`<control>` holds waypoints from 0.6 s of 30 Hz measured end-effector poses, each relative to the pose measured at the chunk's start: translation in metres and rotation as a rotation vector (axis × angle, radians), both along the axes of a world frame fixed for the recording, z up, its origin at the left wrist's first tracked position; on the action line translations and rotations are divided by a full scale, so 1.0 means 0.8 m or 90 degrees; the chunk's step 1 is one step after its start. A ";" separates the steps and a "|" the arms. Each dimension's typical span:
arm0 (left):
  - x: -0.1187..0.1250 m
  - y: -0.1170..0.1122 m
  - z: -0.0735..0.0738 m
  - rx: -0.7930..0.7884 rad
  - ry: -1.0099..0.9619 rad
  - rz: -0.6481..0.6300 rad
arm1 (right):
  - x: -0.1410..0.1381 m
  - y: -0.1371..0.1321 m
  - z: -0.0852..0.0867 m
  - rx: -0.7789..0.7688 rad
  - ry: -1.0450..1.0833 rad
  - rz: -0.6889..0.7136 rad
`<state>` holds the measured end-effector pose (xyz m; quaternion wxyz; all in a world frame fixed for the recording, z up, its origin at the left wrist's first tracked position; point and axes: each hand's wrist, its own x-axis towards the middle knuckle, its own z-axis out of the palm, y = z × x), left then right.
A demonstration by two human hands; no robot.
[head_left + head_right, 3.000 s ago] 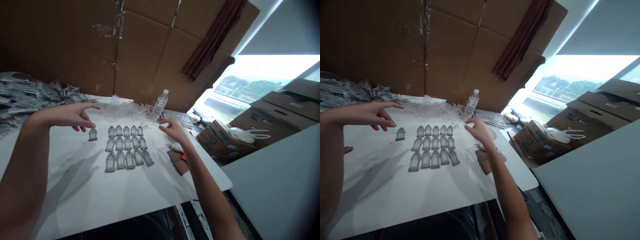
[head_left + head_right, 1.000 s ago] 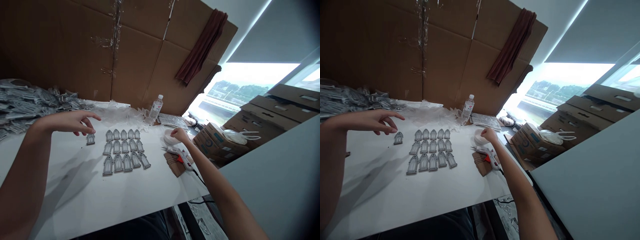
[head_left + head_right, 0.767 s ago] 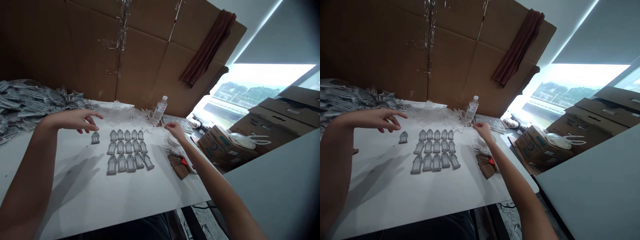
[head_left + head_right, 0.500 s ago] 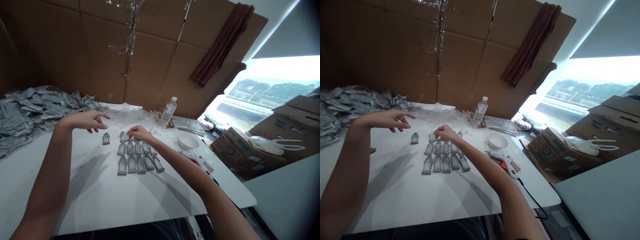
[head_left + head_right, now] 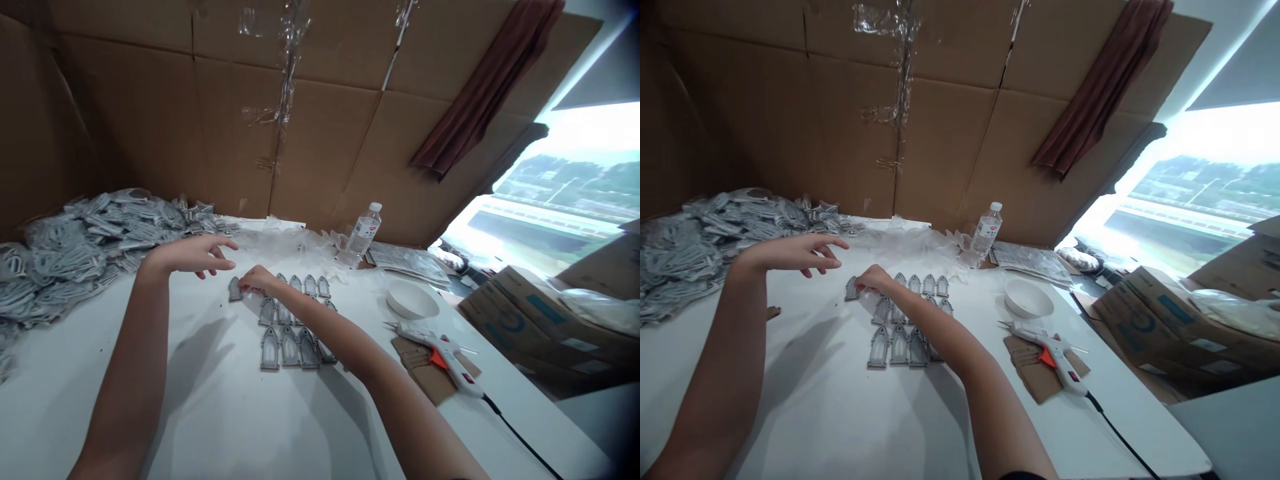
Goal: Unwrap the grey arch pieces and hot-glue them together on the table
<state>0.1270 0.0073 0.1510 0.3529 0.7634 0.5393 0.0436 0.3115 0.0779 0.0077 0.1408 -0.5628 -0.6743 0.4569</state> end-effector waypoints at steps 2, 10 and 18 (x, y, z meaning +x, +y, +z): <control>-0.001 0.000 0.000 -0.001 -0.001 -0.002 | -0.001 0.000 -0.003 0.003 -0.012 0.003; -0.001 0.000 0.001 0.003 0.009 -0.012 | -0.005 -0.002 -0.004 0.039 -0.044 0.007; 0.006 0.004 -0.005 -0.017 0.012 -0.004 | 0.076 -0.044 0.104 0.133 0.070 0.022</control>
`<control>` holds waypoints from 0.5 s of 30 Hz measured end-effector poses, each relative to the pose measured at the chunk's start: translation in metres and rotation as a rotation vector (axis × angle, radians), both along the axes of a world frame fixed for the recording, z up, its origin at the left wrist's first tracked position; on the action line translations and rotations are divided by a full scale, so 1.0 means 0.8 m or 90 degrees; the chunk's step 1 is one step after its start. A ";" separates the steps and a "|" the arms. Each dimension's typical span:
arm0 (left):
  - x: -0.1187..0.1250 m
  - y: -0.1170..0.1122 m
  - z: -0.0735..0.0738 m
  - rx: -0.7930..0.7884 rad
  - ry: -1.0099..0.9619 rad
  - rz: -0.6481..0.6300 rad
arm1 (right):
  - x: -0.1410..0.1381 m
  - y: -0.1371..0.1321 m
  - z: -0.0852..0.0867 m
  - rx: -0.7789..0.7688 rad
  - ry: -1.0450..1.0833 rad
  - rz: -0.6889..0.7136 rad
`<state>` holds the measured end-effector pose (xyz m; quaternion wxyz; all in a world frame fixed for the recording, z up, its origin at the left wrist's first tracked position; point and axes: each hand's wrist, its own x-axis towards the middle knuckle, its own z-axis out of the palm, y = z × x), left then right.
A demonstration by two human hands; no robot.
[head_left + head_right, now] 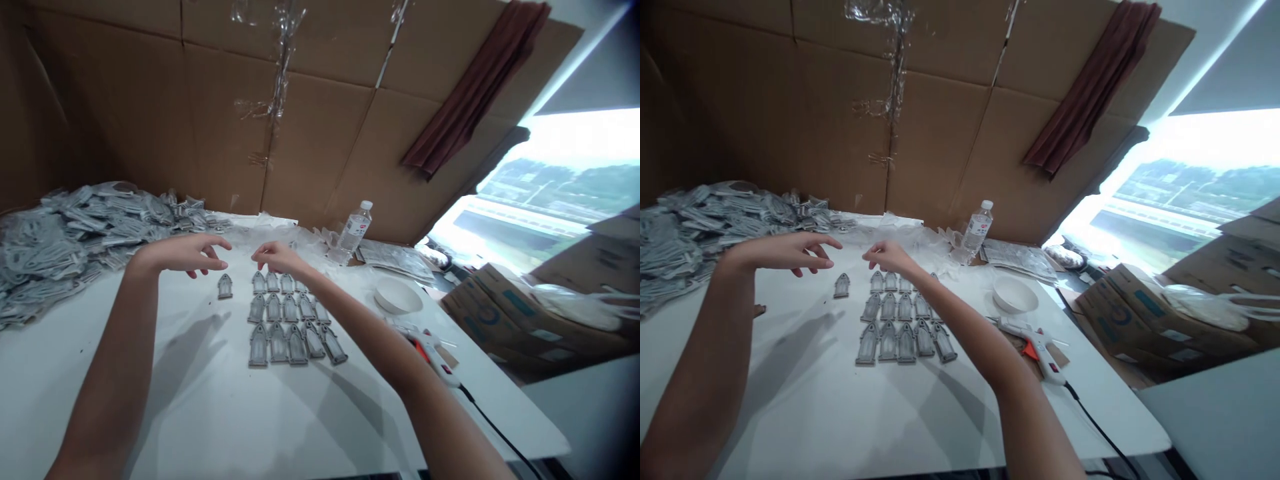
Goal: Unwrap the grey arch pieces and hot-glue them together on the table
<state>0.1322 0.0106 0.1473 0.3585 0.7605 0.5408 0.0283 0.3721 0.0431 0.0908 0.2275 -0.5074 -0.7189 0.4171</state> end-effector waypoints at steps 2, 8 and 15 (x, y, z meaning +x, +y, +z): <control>0.004 0.001 -0.002 -0.002 0.009 -0.005 | 0.054 -0.035 0.042 0.067 0.011 0.008; 0.033 0.005 -0.015 -0.020 0.052 -0.042 | 0.242 -0.175 0.077 0.114 -0.240 -0.240; 0.095 -0.011 -0.036 0.074 0.064 -0.150 | 0.336 -0.269 -0.027 -0.016 -0.539 -0.517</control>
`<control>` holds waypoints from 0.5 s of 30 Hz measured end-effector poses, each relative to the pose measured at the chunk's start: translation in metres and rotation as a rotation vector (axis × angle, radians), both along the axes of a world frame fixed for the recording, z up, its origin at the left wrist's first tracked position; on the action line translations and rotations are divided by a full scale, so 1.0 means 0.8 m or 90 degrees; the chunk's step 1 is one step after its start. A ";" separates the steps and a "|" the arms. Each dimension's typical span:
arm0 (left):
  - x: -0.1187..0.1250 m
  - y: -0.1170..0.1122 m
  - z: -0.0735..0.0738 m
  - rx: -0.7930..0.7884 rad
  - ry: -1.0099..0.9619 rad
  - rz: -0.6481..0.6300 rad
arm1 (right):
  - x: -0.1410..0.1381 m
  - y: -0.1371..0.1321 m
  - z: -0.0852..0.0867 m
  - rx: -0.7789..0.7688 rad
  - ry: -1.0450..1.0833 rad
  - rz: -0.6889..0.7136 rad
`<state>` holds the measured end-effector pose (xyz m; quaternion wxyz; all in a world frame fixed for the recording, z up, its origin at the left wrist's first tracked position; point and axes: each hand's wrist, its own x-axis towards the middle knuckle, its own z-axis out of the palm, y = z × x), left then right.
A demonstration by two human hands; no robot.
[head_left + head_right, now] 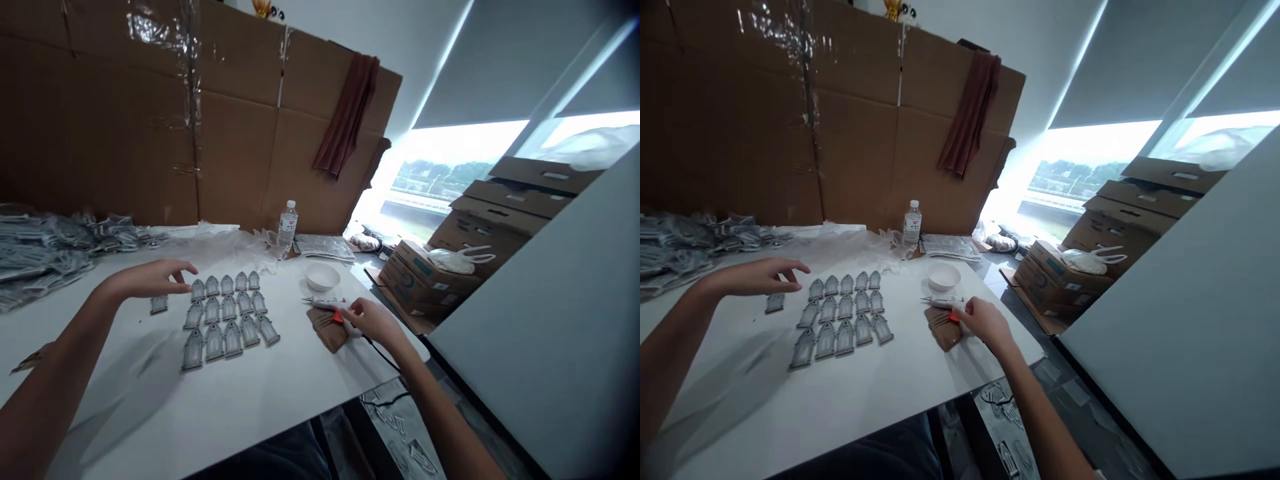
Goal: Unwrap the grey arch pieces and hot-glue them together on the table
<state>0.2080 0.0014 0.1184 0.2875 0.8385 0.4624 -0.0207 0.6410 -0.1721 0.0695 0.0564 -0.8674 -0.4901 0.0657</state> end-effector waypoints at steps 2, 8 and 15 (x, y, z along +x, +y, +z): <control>0.021 -0.016 -0.002 0.037 -0.043 -0.045 | 0.004 -0.005 -0.025 0.014 0.000 0.009; 0.082 -0.079 -0.028 0.102 -0.073 -0.215 | 0.009 0.001 -0.062 0.030 -0.042 -0.005; 0.131 -0.119 -0.126 0.379 -0.075 -0.367 | 0.007 0.017 -0.076 0.040 -0.074 -0.028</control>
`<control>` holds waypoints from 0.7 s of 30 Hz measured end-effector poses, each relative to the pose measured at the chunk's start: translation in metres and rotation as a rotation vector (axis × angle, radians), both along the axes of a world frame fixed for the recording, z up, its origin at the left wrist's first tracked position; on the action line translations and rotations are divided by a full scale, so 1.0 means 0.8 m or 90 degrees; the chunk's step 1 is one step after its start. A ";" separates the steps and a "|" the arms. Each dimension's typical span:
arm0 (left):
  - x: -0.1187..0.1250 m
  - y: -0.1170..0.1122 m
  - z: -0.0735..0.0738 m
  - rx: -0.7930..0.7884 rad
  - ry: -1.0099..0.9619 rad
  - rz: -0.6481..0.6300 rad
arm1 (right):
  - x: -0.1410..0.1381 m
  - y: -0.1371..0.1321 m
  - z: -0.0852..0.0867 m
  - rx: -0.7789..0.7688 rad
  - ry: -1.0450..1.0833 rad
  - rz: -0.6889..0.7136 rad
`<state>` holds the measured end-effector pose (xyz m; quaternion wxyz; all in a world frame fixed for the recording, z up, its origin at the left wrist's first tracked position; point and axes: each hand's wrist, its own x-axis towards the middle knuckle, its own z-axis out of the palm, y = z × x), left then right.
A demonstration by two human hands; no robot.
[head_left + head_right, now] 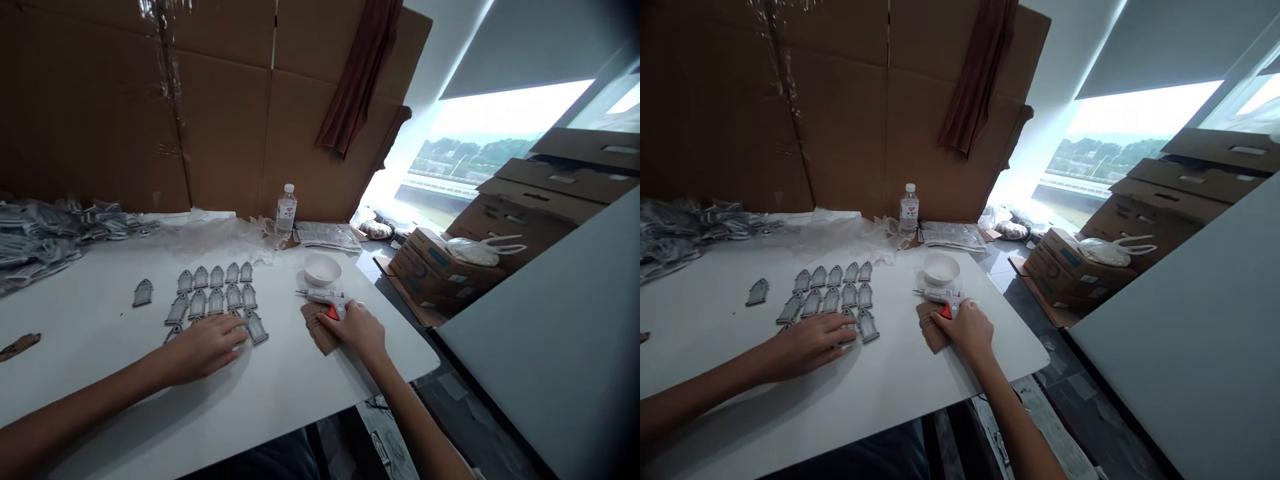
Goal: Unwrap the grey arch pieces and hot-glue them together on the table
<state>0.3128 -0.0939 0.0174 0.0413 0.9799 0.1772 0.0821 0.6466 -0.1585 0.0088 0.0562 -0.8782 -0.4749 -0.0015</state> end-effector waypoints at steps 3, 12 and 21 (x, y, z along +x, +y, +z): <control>0.005 -0.006 -0.032 0.081 -0.013 0.015 | -0.001 0.003 -0.001 0.007 -0.009 -0.002; -0.010 -0.003 -0.062 0.157 -0.076 0.020 | 0.010 -0.008 0.000 0.132 0.028 0.008; -0.018 0.006 -0.067 0.118 -0.128 -0.007 | 0.021 -0.003 0.003 0.101 0.158 0.028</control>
